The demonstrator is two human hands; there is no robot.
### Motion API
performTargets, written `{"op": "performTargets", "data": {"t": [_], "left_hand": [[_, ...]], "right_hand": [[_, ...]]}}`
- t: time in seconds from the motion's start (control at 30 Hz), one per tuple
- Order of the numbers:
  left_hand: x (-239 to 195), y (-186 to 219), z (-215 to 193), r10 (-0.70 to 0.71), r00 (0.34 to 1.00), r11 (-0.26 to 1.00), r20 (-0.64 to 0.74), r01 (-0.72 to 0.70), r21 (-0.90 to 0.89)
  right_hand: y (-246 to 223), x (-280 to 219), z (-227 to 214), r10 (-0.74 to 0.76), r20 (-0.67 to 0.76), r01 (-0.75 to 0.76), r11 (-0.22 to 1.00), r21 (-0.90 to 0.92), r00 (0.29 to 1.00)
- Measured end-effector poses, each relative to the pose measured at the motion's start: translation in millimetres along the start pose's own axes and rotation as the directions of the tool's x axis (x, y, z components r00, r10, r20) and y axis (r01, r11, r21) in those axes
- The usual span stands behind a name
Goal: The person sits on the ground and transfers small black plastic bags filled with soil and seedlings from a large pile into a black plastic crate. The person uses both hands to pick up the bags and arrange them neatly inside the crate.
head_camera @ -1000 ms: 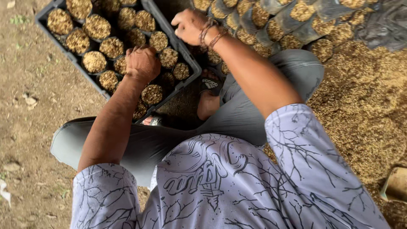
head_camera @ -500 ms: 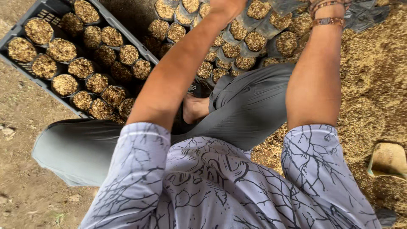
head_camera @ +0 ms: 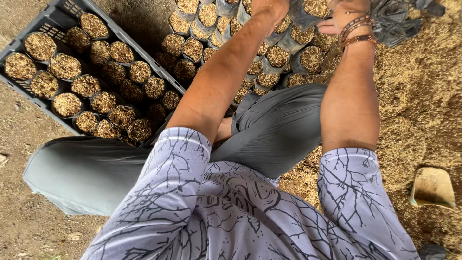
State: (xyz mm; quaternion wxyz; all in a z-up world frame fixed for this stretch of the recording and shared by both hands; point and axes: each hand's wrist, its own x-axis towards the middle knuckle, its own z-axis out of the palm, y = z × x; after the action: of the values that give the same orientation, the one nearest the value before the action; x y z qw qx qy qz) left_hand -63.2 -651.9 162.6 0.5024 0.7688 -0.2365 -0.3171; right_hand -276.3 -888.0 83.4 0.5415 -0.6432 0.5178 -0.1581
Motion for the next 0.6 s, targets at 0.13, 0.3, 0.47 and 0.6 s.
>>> {"op": "performTargets", "data": {"t": [0.13,0.3,0.47,0.6], "left_hand": [[-3,-16,-8,-0.055,0.999,0.998,0.003,0.054,0.027],[-4,-56,-24,0.001,1.000,0.982,-0.010,0.001,0.188],[-20,-99,-73,0.223,0.893,0.971,-0.391,-0.167,0.171],[-50,-144,-144,0.301,0.792,0.950,-0.532,-0.296,0.097]], "right_hand": [[-2,9,-5,0.080,0.103,-0.099,0.974,0.204,0.991],[-30,-1,-19,0.167,0.273,-0.278,0.852,0.444,0.947],[-71,-57,7,-0.285,0.142,0.292,0.956,-0.029,0.948],[-108,-90,76,-0.490,0.314,0.464,0.872,0.156,0.813]]}}
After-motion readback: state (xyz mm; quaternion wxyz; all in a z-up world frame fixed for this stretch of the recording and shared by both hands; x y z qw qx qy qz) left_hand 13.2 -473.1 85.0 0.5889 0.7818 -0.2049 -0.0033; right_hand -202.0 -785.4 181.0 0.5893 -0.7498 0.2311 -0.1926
